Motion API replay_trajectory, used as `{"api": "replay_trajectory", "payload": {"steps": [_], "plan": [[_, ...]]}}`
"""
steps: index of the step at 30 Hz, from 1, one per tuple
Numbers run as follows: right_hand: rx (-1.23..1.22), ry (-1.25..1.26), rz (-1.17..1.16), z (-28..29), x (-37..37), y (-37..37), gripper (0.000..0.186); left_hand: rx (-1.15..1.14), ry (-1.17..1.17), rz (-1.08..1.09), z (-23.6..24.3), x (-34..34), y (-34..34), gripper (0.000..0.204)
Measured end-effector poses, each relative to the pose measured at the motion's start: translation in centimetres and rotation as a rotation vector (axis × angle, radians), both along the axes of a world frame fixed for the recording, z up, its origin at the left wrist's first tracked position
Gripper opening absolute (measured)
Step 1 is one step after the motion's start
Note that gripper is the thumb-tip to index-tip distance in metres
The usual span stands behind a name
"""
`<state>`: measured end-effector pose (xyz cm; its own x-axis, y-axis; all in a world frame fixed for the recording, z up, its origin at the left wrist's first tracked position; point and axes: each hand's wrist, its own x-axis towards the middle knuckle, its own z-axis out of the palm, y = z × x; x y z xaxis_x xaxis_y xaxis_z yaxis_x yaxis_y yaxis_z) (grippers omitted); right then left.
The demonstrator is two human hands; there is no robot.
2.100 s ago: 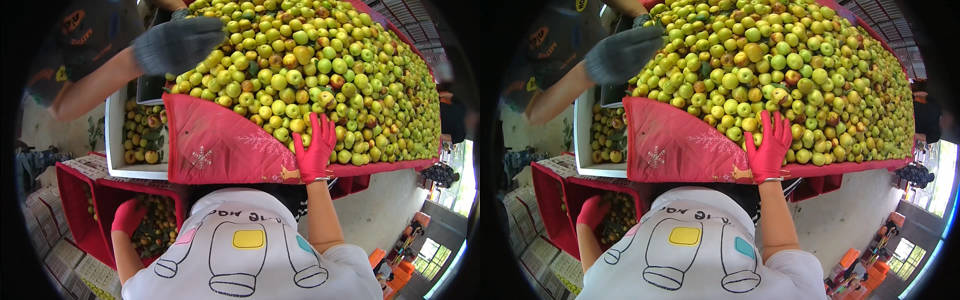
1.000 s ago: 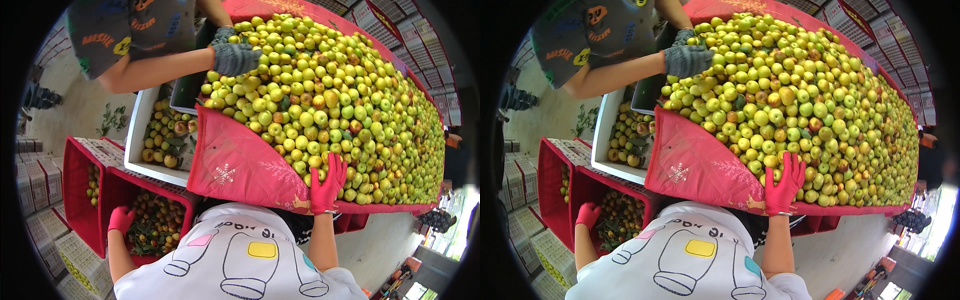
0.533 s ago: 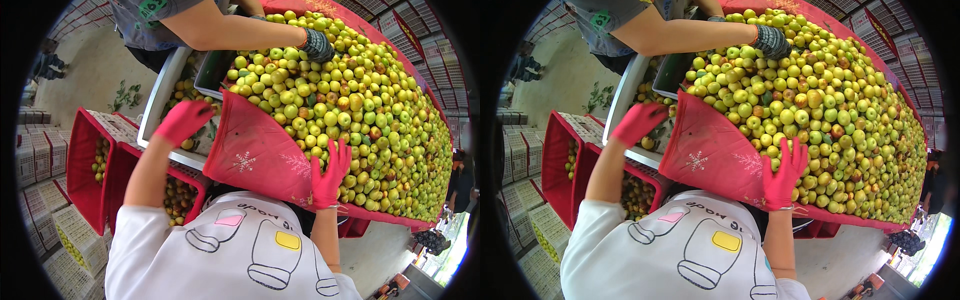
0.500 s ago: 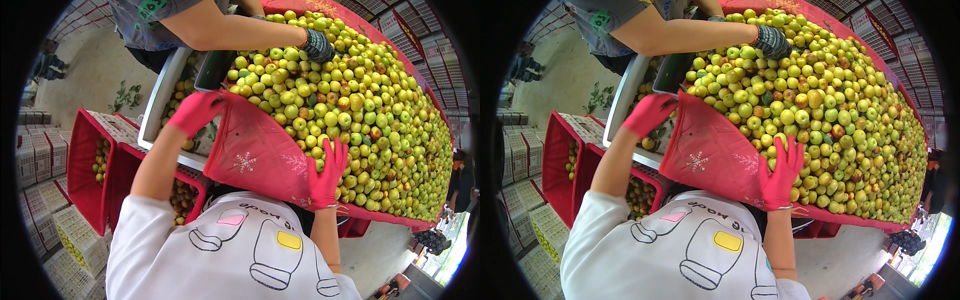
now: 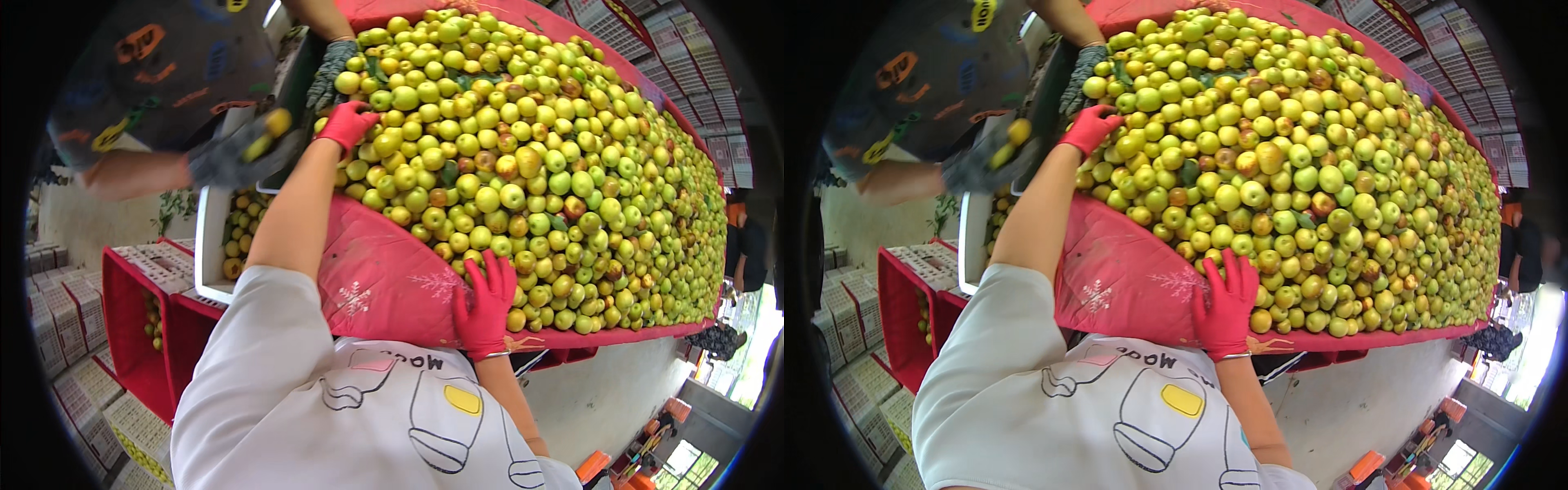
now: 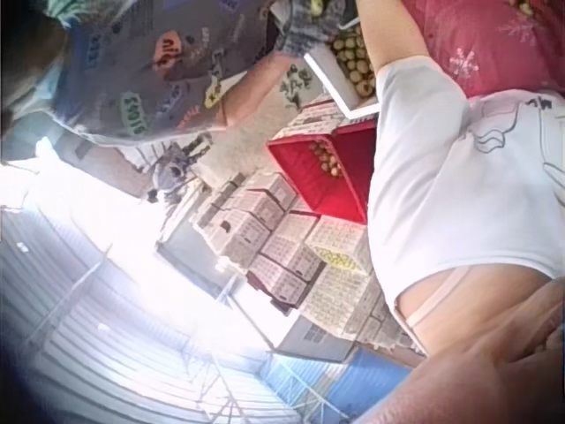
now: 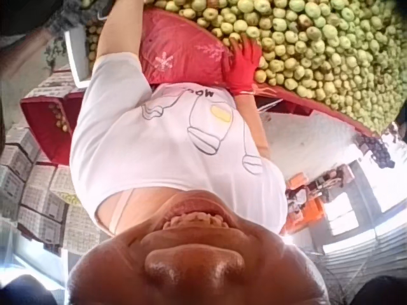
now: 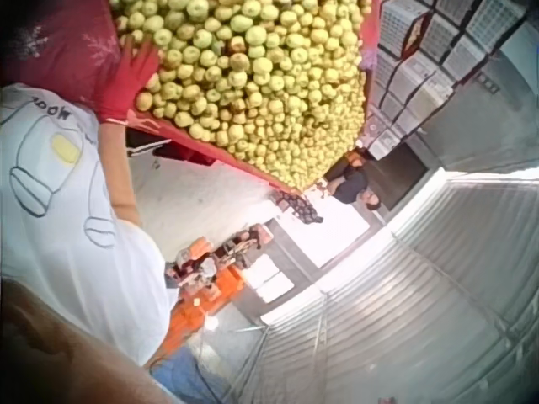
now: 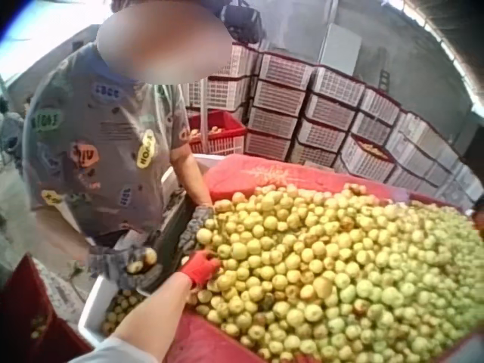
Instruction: The person wearing pink gloves sorts green apples from a large pile on a red table into a white crate. They repeatedly pick up apples, inspect them, and place them into the crate while another worker assists nearby.
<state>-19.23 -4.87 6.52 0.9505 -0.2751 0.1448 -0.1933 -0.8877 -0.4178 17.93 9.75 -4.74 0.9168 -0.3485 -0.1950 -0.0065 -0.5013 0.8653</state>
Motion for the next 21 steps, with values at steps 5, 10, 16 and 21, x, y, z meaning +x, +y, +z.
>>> {"api": "replay_trajectory", "payload": {"steps": [5, 10, 16, 21], "plan": [[0.0, 0.045, -0.017, 0.5, 0.1, 0.2, 0.05, -0.196, 0.115, 0.0, 3.6, -2.5, 0.5, 0.045], [-0.005, 0.006, 0.025, 0.1, 0.0, -0.1, 0.048, -0.292, -0.038, 0.047, 8.5, -8.9, 4.0, 0.022], [0.035, -0.077, 0.095, 1.4, 3.2, 0.9, 0.048, 0.093, 0.283, 0.058, 12.7, -19.1, 18.9, 0.026], [0.043, -0.205, 0.307, 0.6, 13.1, 3.2, 0.049, 0.866, 0.349, -0.148, 12.2, -27.2, 34.4, 0.03]]}}
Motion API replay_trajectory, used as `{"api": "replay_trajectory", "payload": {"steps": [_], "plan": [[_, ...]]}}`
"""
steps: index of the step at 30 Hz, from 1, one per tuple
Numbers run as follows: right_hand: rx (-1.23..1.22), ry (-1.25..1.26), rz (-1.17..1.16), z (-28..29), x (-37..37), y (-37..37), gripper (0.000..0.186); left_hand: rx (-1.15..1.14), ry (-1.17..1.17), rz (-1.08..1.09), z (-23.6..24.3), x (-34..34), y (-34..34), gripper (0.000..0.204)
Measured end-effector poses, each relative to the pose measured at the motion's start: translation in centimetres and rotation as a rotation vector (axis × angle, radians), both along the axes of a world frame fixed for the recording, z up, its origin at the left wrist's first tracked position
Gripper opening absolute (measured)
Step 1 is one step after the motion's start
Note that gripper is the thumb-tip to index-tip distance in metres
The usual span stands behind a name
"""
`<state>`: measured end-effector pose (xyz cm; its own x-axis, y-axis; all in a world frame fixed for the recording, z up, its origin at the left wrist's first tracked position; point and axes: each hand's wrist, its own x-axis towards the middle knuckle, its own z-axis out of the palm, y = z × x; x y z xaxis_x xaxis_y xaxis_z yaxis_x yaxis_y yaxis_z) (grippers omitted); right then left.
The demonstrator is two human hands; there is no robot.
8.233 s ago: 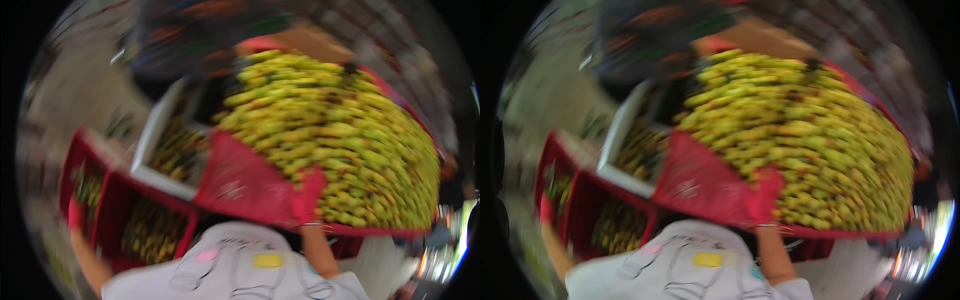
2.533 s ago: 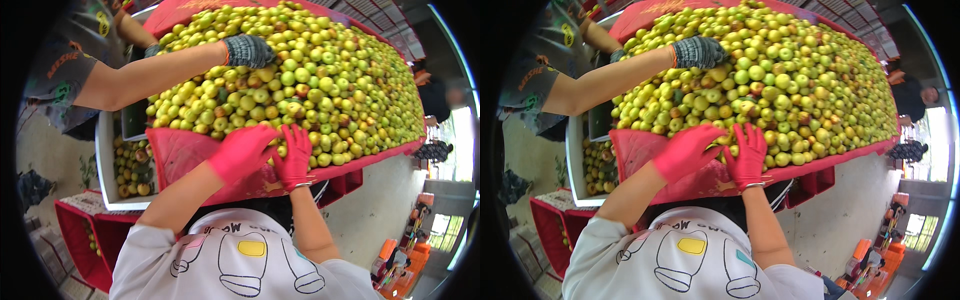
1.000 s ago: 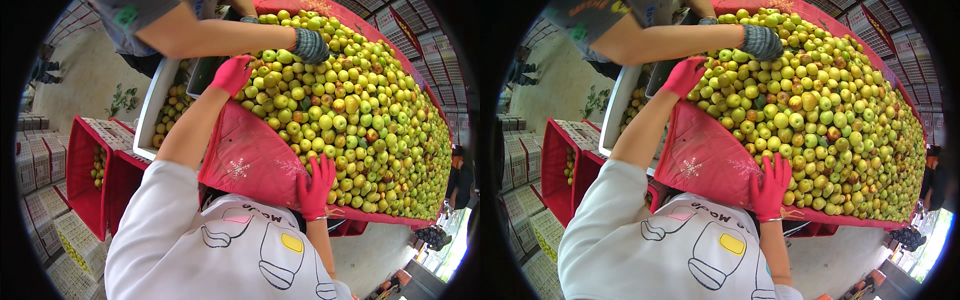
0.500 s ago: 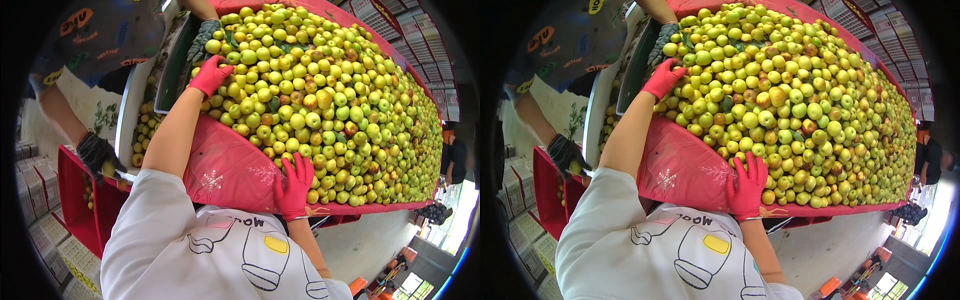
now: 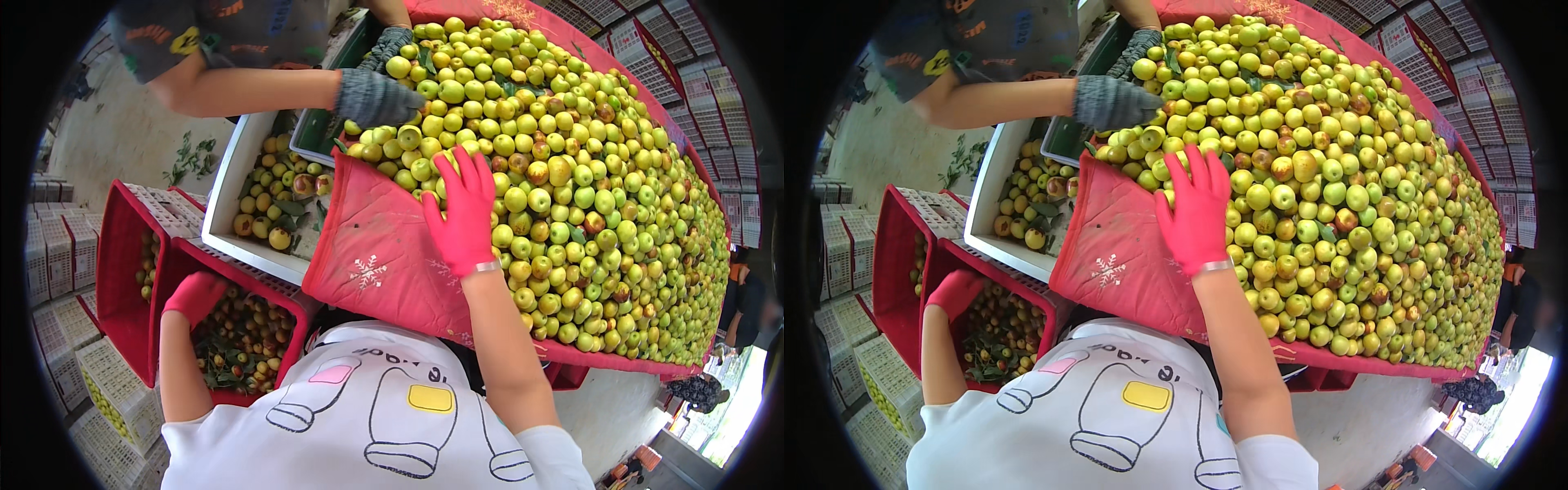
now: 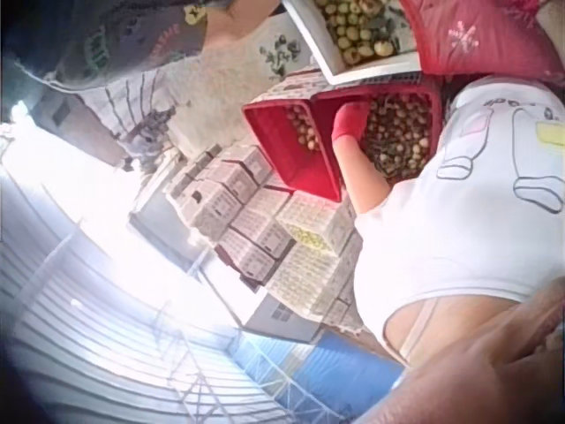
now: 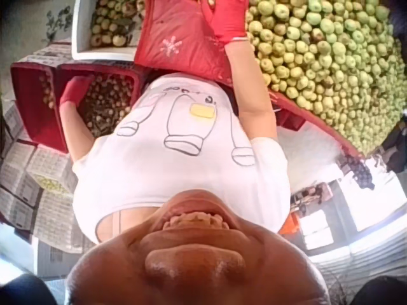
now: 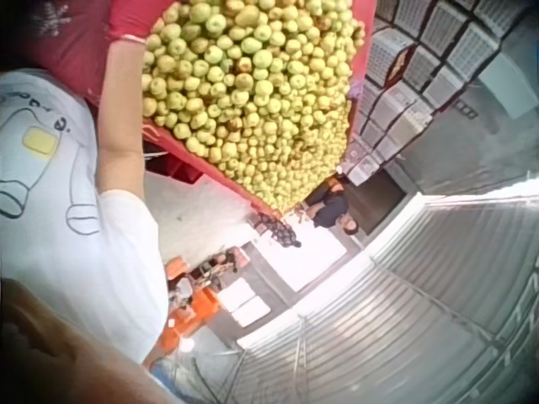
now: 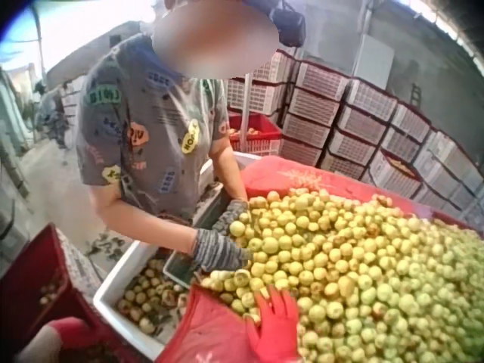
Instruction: The person wearing pink gloves sorts green apples from a large pile on a red table into a white crate. They repeatedly pick up apples, inspect them, and place them into the crate while another worker assists nearby.
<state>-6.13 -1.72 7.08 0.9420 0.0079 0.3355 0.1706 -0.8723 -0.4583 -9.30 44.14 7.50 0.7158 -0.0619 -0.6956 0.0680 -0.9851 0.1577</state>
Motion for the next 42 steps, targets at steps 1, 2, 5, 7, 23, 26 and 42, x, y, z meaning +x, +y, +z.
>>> {"api": "replay_trajectory", "payload": {"steps": [1, 2, 5, 7, 23, 26, 42], "plan": [[-0.036, -0.026, 0.032, -0.4, 1.7, 0.4, 0.047, 0.075, 0.073, -0.048, 0.2, -1.3, 0.7, 0.028], [-0.07, -0.055, 0.059, -0.8, 3.1, 0.5, 0.045, 0.152, 0.143, -0.102, 0.7, -1.8, 1.2, 0.027], [-0.282, 0.07, 0.09, -4.8, 4.6, -1.1, 0.038, -0.275, -0.009, 0.074, 3.4, -0.9, -3.6, 0.023], [-0.277, 0.073, 0.057, -4.7, 4.1, -1.7, 0.023, -0.631, -0.132, 0.154, 3.2, 1.4, -10.3, 0.022], [-0.156, 0.065, -0.31, -1.2, -10.9, -4.4, 0.021, -0.381, -0.433, -0.244, -6.6, 27.1, -43.6, 0.048], [-0.155, 0.033, -0.324, -1.1, -10.7, -4.2, 0.022, -0.528, -0.605, -0.399, -6.5, 26.1, -42.7, 0.069], [-0.277, 0.008, -0.228, -2.2, -11.5, -4.2, 0.021, -1.486, 0.237, 0.607, 0.0, 8.1, -16.5, 0.032]]}}
